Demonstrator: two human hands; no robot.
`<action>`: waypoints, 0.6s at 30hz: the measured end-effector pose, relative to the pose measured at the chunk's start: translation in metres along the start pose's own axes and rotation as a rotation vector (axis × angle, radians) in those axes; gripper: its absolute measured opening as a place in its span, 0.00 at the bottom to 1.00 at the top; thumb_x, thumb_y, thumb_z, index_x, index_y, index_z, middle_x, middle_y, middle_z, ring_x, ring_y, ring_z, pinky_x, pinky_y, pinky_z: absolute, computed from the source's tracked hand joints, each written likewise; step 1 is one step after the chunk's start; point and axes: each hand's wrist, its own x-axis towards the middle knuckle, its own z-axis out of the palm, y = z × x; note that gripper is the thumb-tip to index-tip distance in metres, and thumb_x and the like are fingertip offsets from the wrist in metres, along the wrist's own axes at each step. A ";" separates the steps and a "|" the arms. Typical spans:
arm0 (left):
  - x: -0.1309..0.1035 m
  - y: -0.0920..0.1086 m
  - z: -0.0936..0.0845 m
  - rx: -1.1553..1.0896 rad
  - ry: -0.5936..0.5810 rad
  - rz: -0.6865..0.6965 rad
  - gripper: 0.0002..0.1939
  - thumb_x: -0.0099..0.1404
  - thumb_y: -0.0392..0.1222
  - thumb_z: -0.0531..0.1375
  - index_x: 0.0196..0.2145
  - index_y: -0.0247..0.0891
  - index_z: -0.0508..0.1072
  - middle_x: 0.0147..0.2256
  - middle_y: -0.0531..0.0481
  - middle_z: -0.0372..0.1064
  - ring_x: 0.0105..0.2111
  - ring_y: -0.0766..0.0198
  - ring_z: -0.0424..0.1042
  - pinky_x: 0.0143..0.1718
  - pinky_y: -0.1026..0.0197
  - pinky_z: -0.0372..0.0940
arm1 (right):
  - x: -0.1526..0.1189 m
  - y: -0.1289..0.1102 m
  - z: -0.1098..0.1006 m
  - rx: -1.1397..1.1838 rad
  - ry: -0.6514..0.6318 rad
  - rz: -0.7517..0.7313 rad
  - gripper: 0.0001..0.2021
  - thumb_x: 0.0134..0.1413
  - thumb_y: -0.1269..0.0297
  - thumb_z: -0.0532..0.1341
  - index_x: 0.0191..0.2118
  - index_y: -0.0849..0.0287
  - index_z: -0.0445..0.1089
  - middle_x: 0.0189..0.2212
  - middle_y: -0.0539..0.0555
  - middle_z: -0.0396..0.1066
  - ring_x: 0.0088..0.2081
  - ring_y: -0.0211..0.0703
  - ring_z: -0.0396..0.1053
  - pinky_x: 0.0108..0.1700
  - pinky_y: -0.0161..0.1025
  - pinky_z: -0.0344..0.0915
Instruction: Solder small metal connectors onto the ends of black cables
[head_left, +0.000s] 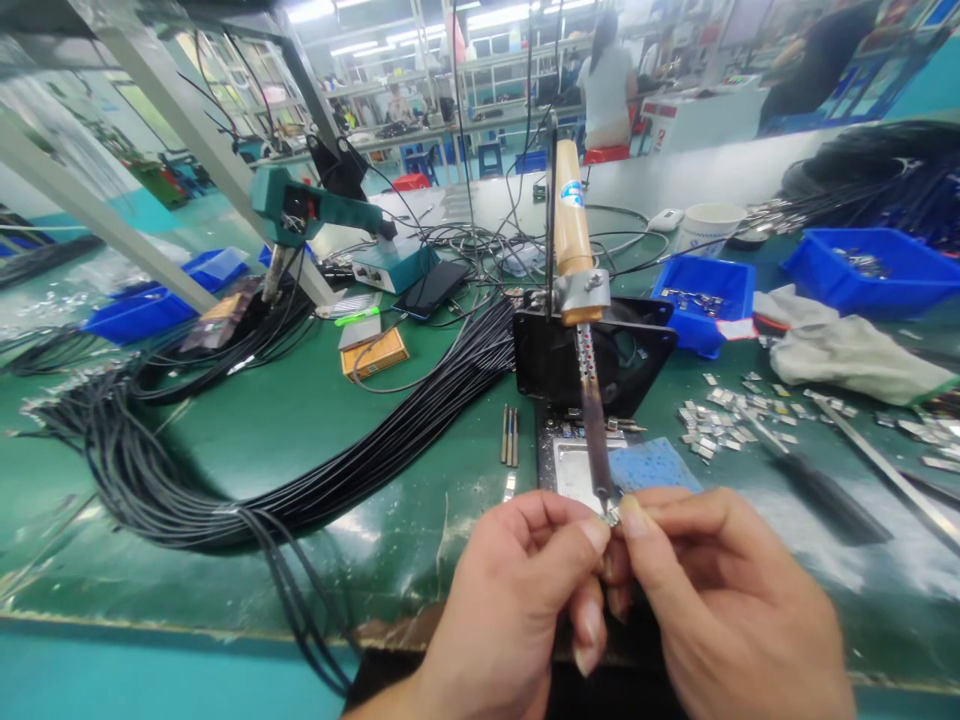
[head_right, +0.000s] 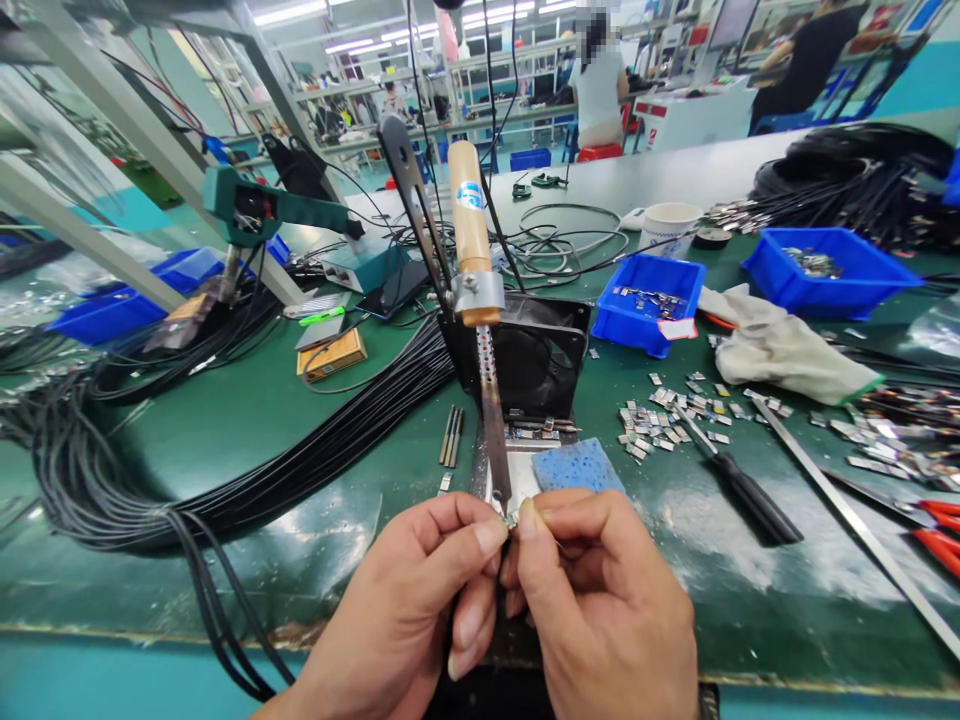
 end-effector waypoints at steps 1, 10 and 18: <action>0.000 0.000 0.000 0.002 0.002 -0.003 0.10 0.65 0.41 0.64 0.29 0.35 0.70 0.13 0.58 0.60 0.12 0.75 0.53 0.14 0.73 0.53 | 0.000 0.000 0.000 -0.008 0.003 -0.003 0.06 0.61 0.67 0.67 0.32 0.53 0.71 0.30 0.47 0.75 0.21 0.33 0.74 0.21 0.27 0.73; -0.001 0.001 0.003 0.003 0.013 0.012 0.09 0.66 0.39 0.64 0.29 0.35 0.70 0.13 0.59 0.60 0.12 0.75 0.54 0.14 0.74 0.54 | 0.000 0.001 0.001 -0.010 -0.002 0.007 0.05 0.60 0.66 0.67 0.33 0.53 0.72 0.32 0.49 0.75 0.23 0.35 0.74 0.23 0.29 0.75; 0.000 0.002 0.003 0.002 0.019 0.012 0.09 0.66 0.38 0.64 0.29 0.35 0.70 0.16 0.57 0.63 0.12 0.75 0.55 0.14 0.74 0.54 | -0.001 -0.001 0.000 0.008 0.014 0.009 0.05 0.61 0.66 0.67 0.33 0.53 0.71 0.32 0.49 0.75 0.23 0.34 0.74 0.23 0.28 0.74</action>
